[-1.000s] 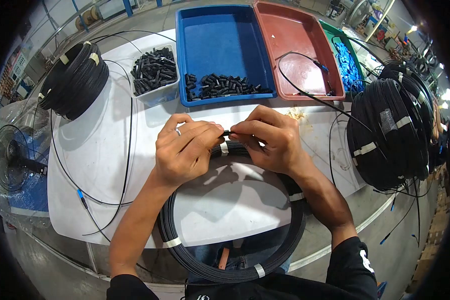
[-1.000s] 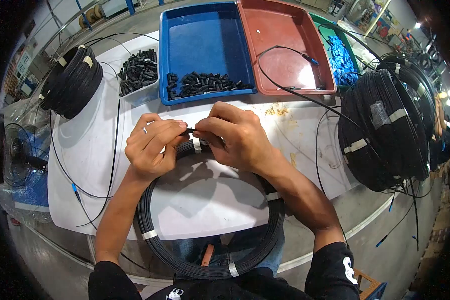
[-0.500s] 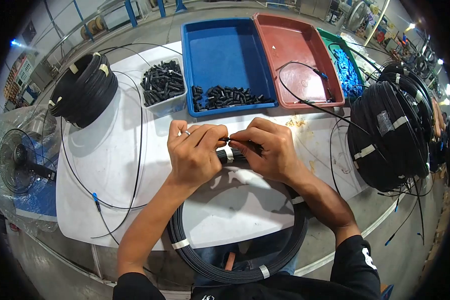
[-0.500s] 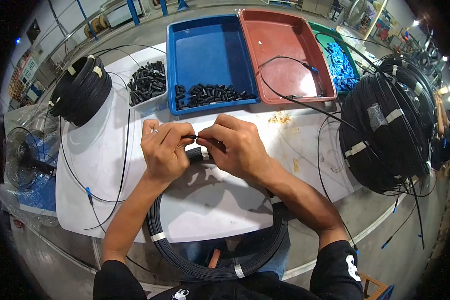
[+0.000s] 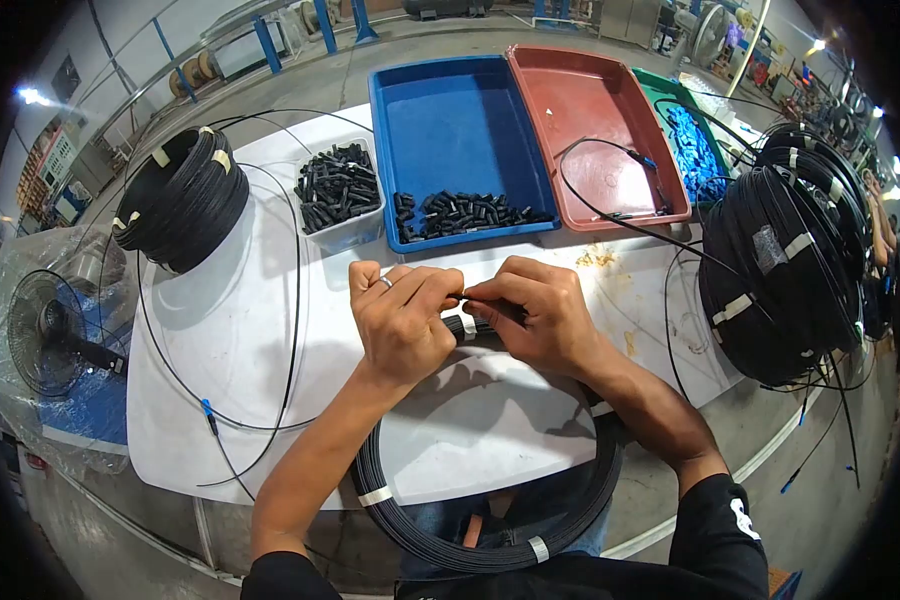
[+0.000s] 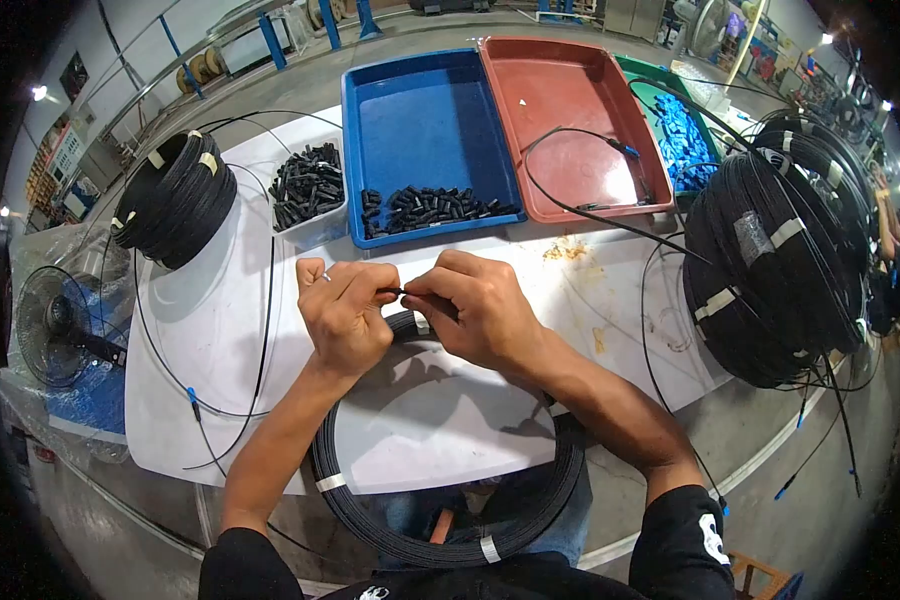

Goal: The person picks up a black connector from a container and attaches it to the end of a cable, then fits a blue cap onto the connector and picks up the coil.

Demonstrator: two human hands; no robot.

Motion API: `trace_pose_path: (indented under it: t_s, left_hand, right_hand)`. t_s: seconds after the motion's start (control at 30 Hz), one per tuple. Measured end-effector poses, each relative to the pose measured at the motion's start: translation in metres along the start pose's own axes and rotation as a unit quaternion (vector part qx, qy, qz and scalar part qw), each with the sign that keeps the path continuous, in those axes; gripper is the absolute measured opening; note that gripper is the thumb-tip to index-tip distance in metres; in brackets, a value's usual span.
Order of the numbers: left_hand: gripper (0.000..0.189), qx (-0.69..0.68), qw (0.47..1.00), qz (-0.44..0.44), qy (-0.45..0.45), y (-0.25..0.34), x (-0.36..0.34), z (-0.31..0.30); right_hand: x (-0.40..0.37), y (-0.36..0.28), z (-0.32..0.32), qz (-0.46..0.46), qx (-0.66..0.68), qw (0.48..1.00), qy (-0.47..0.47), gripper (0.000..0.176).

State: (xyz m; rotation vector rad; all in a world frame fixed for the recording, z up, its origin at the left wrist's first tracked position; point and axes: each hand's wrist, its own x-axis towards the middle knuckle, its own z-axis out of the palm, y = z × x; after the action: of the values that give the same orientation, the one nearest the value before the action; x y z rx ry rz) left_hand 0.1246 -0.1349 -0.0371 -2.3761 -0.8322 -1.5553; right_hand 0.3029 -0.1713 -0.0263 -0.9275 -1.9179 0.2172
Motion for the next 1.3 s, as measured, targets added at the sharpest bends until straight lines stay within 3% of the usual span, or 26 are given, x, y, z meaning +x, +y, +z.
trace_pose_path:
  t_s: [0.23, 0.3, 0.33, 0.43, 0.53, 0.63, 0.8, 0.9, 1.23, 1.3]
  left_hand:
    - [0.022, -0.014, 1.000, -0.026, 0.003, -0.006, -0.003, 0.001]
    - [0.022, -0.012, 0.999, -0.037, -0.002, -0.007, -0.004, 0.001]
    - [0.022, -0.012, 0.999, -0.034, -0.001, -0.006, -0.004, 0.000]
    - [0.016, -0.015, 0.998, -0.053, -0.017, -0.005, -0.004, -0.002]
    - [0.016, -0.023, 0.997, -0.070, -0.027, -0.004, -0.004, -0.003]
    - [0.017, -0.040, 0.994, -0.096, -0.038, -0.004, -0.005, -0.001]
    - [0.018, -0.058, 0.990, -0.115, -0.063, 0.001, -0.003, -0.005]
    - [0.018, -0.054, 0.992, -0.100, -0.059, 0.001, -0.003, -0.005]
    - [0.020, -0.054, 0.994, -0.085, -0.054, 0.001, -0.004, -0.004]
    - [0.027, -0.044, 0.994, -0.073, -0.068, 0.003, -0.003, -0.005]
  right_hand:
    - [0.004, -0.004, -0.008, 0.068, 0.056, 0.996, -0.005, 0.019]
    - [0.007, -0.007, -0.011, 0.173, 0.099, 0.979, -0.039, 0.026]
    - [0.010, -0.013, -0.015, 0.197, 0.053, 0.976, -0.071, 0.031]
    - [0.011, -0.012, -0.023, 0.168, -0.020, 0.978, -0.124, 0.027]
    - [0.009, -0.011, -0.030, 0.169, 0.012, 0.975, -0.144, 0.021]
    - [0.005, 0.001, -0.027, 0.190, 0.069, 0.971, -0.124, 0.019]
    - [0.003, -0.007, -0.018, 0.164, 0.037, 0.983, -0.074, 0.017]
    - [0.004, -0.011, -0.016, 0.230, 0.030, 0.969, -0.087, 0.015]
    - [-0.002, -0.003, -0.005, 0.119, 0.103, 0.987, -0.026, 0.008]
    - [-0.002, -0.002, -0.004, 0.101, 0.096, 0.990, -0.024, 0.009]
